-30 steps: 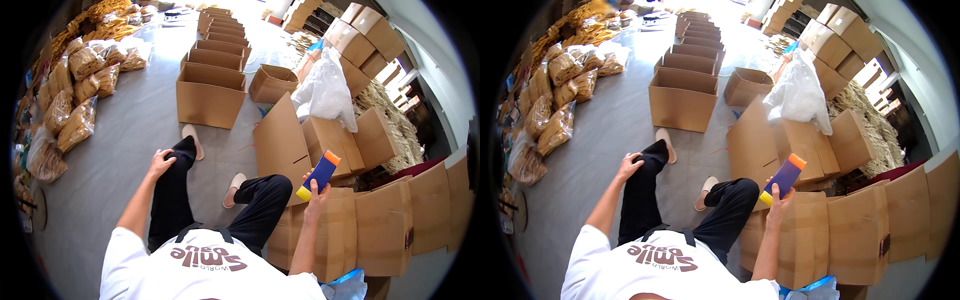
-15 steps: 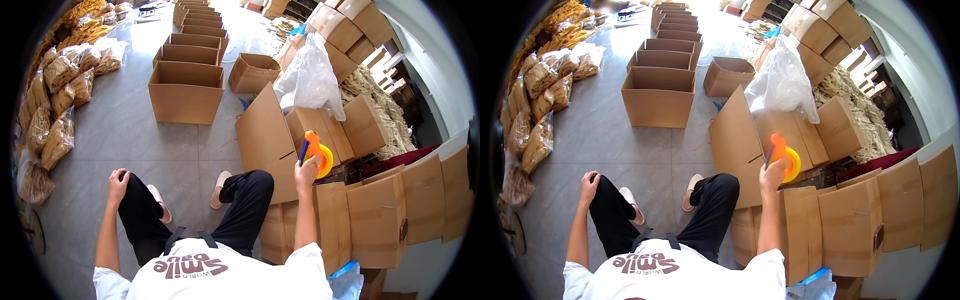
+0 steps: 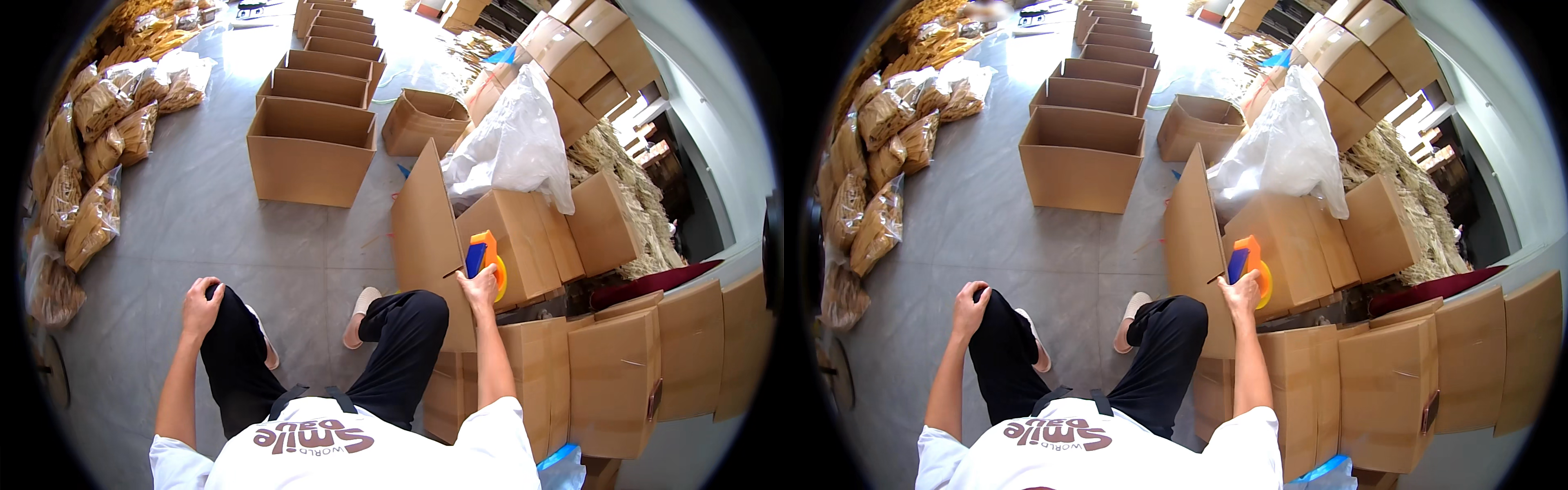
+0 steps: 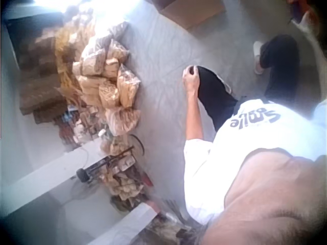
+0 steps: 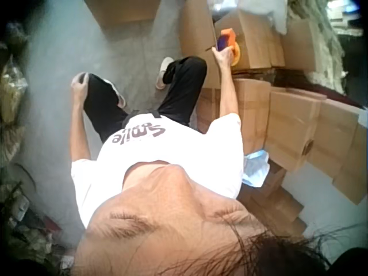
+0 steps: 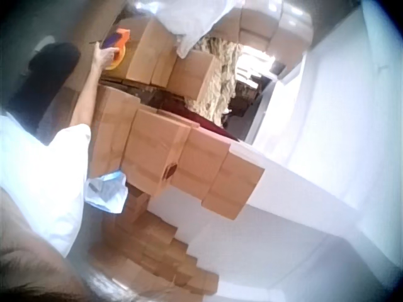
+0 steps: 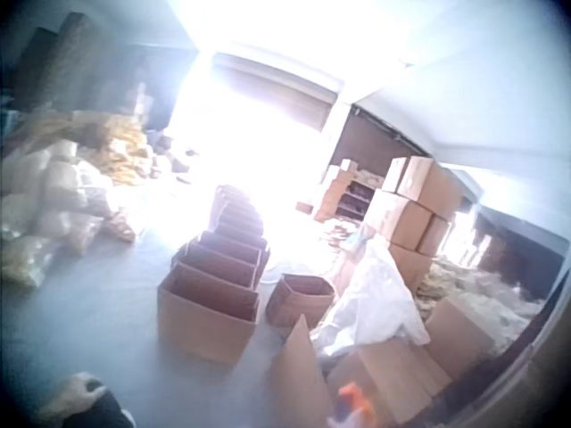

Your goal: The person assembles cardboard boxes by folding the flaps and applying clear tape using a handheld tape dispenser.

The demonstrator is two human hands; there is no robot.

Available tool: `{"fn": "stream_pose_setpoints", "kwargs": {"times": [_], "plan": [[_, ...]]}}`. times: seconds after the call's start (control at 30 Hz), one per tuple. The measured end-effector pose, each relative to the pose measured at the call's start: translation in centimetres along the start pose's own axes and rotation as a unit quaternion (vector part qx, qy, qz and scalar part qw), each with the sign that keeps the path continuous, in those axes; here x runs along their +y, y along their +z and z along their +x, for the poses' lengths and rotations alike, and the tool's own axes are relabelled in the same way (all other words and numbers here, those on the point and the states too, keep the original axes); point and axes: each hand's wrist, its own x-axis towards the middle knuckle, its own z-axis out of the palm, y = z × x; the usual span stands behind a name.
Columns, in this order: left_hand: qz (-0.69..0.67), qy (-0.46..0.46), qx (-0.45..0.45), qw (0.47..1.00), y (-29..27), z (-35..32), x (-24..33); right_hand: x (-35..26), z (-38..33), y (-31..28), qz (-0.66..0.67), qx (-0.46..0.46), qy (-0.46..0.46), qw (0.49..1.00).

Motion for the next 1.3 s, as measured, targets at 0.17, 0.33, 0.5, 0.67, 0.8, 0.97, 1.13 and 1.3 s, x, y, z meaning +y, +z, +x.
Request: {"fn": "stream_pose_setpoints", "kwargs": {"times": [0.17,0.33,0.5,0.67,0.8,0.97,1.13,1.3], "plan": [[-0.010,0.001,0.017,1.000,-0.1,-0.2,-0.2,-1.6,-1.3,-0.3,0.042,0.049,-0.059,0.996],[-0.023,-0.017,0.032,0.999,-1.0,-0.8,-1.9,-3.9,-2.1,-8.4,0.087,0.048,-0.114,0.988],[-0.014,-0.020,0.051,0.998,-1.6,-1.3,-3.0,-5.1,-4.7,-14.7,0.104,0.229,-0.253,0.934],[0.097,0.093,0.152,0.979,-2.5,-1.6,-2.4,-11.7,-9.8,-20.8,0.194,0.205,-0.270,0.921],[-0.077,0.058,0.129,0.987,-4.3,-1.3,-0.1,-14.2,-9.4,-18.4,0.224,0.226,-0.359,0.877],[-0.416,-0.034,0.050,0.907,-4.6,1.3,2.3,-19.4,-12.4,-13.4,0.212,0.139,-0.421,0.871],[-0.583,-0.131,0.015,0.802,-1.4,2.7,2.8,-21.9,-18.0,-1.9,0.235,0.028,-0.464,0.854],[-0.379,-0.207,0.142,0.891,6.4,1.2,-6.9,-21.0,-26.0,4.3,0.222,-0.164,-0.435,0.857]]}}
